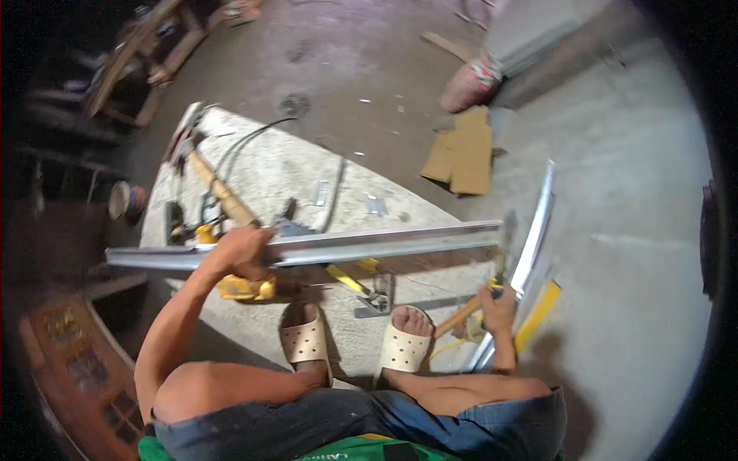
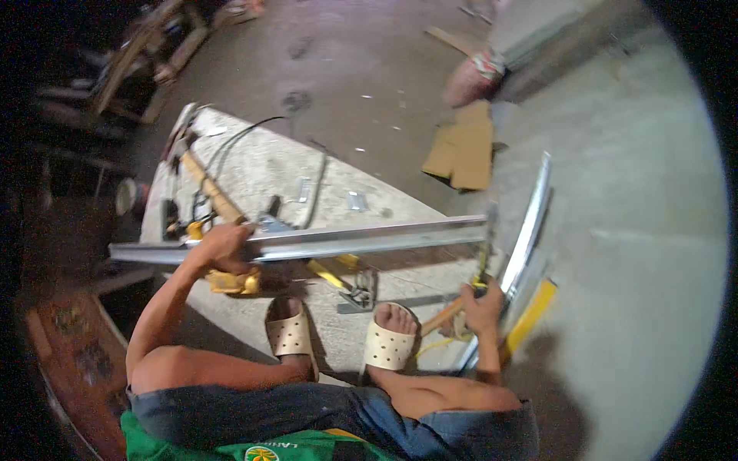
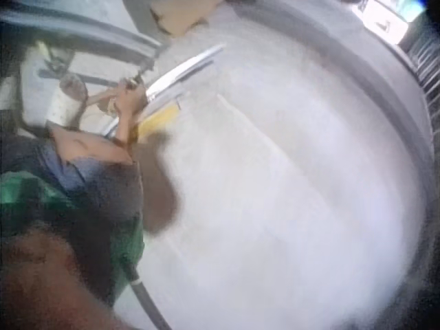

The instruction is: The person cuts a metal stud using shears, making multiple precise cuts to the edges and center of the metal piece.

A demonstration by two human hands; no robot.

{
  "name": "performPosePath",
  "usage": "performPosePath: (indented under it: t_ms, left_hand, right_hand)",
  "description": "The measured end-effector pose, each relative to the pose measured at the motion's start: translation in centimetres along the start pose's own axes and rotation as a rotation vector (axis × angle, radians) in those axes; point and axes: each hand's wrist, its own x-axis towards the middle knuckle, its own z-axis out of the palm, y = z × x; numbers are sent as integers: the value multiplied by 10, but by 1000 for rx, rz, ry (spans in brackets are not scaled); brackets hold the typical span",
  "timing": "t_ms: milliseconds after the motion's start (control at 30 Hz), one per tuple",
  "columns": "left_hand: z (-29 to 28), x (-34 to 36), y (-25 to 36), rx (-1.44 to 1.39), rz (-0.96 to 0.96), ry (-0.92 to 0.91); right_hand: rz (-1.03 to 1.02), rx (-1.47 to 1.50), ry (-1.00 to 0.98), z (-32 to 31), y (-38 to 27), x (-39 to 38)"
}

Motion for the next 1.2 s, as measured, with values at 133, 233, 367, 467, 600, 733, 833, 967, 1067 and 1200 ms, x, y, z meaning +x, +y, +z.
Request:
performPosePath:
  t_ms: [133,233,367,467,600,733,833,967,1067,1200]
  left_hand:
    - [19,0,-26,46,14,22]
    - [23,8,-27,52,12,25]
    - [12,6,-27,110,98,73]
    - [17,13,-40,28,134,74]
    - [4,19,-17,68,134,2]
    - [-15,25,7,232,251,-29]
    - [-31,68,65,290,321,-138]
    - [-24,144,155,90,410,-47]
    - [-11,202,213,-44,412,-24]
    - [19,251,225,-92,366,-3]
  right_hand:
    - [-96,-77,-14,17,0,-13]
    - [19,-32,-85,16,-8,-23]
    - [87,185,-85,28,13,-40]
    - [150,236,-167,28,33,-50]
    - [131,367,-70,32,36,-68]
    - [102,495,-300,30,11,-74]
    - [173,464,-168,43,27,-92]
    - [165,516,-161,48,26,-103]
    - [353,338,-150,41,39,-112]
    - [20,191,-226,23,18,-102]
